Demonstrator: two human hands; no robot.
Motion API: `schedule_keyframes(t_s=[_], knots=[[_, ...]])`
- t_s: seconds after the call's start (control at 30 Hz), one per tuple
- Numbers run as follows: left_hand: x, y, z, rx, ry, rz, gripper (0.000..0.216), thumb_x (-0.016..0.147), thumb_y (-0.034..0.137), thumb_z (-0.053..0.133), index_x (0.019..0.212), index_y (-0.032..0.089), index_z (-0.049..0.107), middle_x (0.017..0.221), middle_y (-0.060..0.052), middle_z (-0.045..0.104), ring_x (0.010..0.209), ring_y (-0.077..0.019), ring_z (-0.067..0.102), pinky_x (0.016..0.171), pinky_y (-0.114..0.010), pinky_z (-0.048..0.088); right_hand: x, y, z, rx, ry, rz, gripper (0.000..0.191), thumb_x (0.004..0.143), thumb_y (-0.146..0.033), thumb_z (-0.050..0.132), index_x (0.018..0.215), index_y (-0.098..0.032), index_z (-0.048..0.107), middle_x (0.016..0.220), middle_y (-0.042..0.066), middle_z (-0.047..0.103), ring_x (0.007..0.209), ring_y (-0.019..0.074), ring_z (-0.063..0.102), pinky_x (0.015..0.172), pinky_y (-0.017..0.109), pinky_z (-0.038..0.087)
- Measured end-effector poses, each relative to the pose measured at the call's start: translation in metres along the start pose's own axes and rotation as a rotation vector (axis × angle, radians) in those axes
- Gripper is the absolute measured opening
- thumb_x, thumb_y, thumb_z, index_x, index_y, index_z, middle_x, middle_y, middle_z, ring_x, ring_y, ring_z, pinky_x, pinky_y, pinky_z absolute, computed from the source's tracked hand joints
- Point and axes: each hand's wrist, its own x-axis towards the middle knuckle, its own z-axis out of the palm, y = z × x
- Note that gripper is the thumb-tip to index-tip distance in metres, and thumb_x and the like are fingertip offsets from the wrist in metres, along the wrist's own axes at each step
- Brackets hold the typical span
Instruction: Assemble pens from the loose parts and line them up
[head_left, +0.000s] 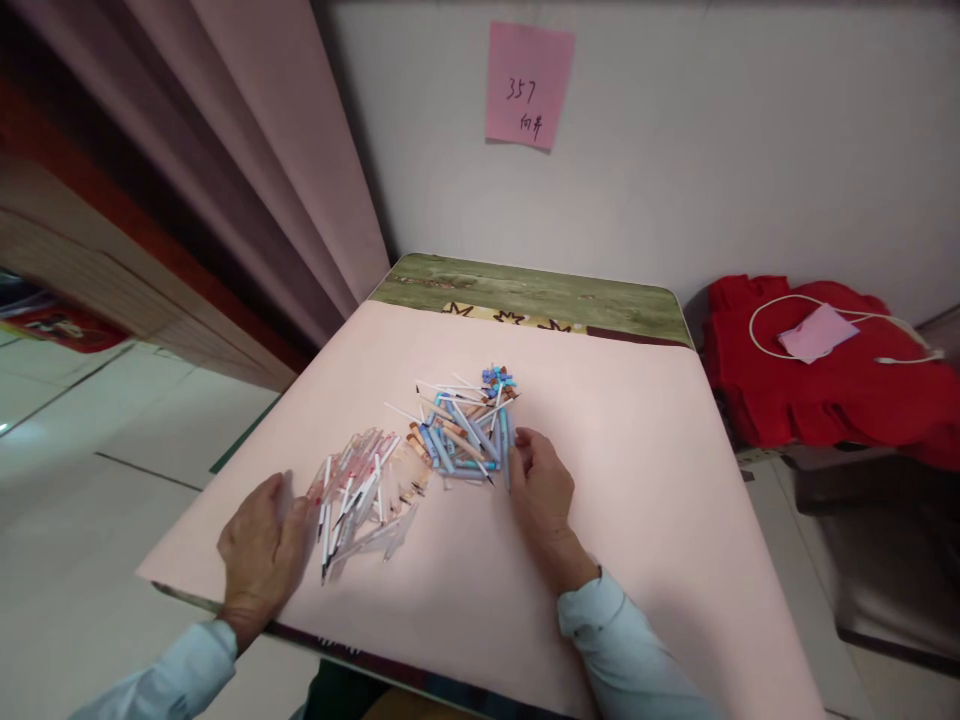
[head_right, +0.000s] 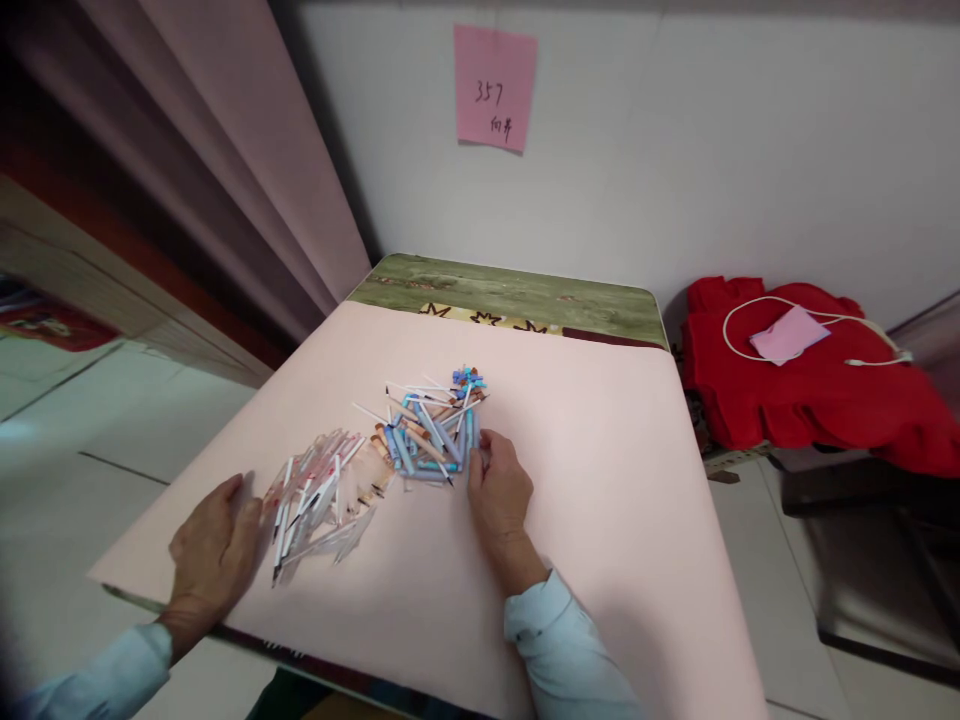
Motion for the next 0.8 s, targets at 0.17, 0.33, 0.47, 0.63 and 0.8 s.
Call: schedule_keyframes(t_s=[0.17, 0.33, 0.47, 0.63, 0.8], knots=[[0.003, -0.006, 0.002, 0.019, -0.011, 0.023, 0.065, 0.094, 0.050, 0.027, 0.140, 0.008, 0.044, 0.138, -0.024, 0.051, 0.135, -0.0385, 0.043, 0.113, -0.057, 0.028, 0.000, -0.004, 0.000, -0.063, -0.020, -0.044, 0.032, 0.091, -0.028, 0.049, 0.121, -0.024, 0.059, 0.114, 0.005, 0.068, 0.091, 0.0187, 0.066, 0.074, 0.028, 0.047], [0.008, -0.015, 0.006, 0.045, -0.033, 0.037, 0.066, 0.091, 0.052, 0.030, 0.142, 0.010, 0.043, 0.138, -0.024, 0.051, 0.134, -0.0409, 0.044, 0.113, -0.058, 0.032, 0.001, -0.003, 0.000, -0.058, -0.027, -0.095, 0.033, 0.092, -0.027, 0.047, 0.123, -0.022, 0.058, 0.115, 0.008, 0.067, 0.093, 0.0197, 0.067, 0.076, 0.029, 0.050], [0.009, -0.011, 0.005, 0.081, -0.038, 0.037, 0.064, 0.092, 0.052, 0.030, 0.140, 0.012, 0.044, 0.137, -0.022, 0.053, 0.134, -0.0389, 0.045, 0.113, -0.057, 0.034, 0.002, -0.002, -0.001, -0.051, -0.030, -0.116, 0.035, 0.093, -0.026, 0.045, 0.126, -0.021, 0.056, 0.118, 0.009, 0.066, 0.097, 0.0202, 0.066, 0.080, 0.030, 0.051], [0.007, -0.009, 0.005, 0.044, -0.057, 0.028, 0.069, 0.093, 0.050, 0.030, 0.140, 0.001, 0.043, 0.138, -0.029, 0.050, 0.136, -0.0402, 0.042, 0.114, -0.057, 0.030, 0.000, 0.005, -0.003, -0.007, -0.035, -0.102, 0.036, 0.092, -0.027, 0.046, 0.126, -0.019, 0.057, 0.112, 0.008, 0.068, 0.093, 0.0194, 0.066, 0.080, 0.030, 0.051], [0.000, -0.007, 0.003, -0.060, 0.020, 0.006, 0.067, 0.094, 0.049, 0.033, 0.141, 0.003, 0.044, 0.138, -0.027, 0.051, 0.135, -0.0393, 0.043, 0.114, -0.057, 0.028, -0.001, 0.010, -0.003, -0.070, -0.030, -0.116, 0.035, 0.093, -0.031, 0.048, 0.124, -0.020, 0.061, 0.107, 0.006, 0.070, 0.088, 0.0181, 0.065, 0.080, 0.030, 0.048]])
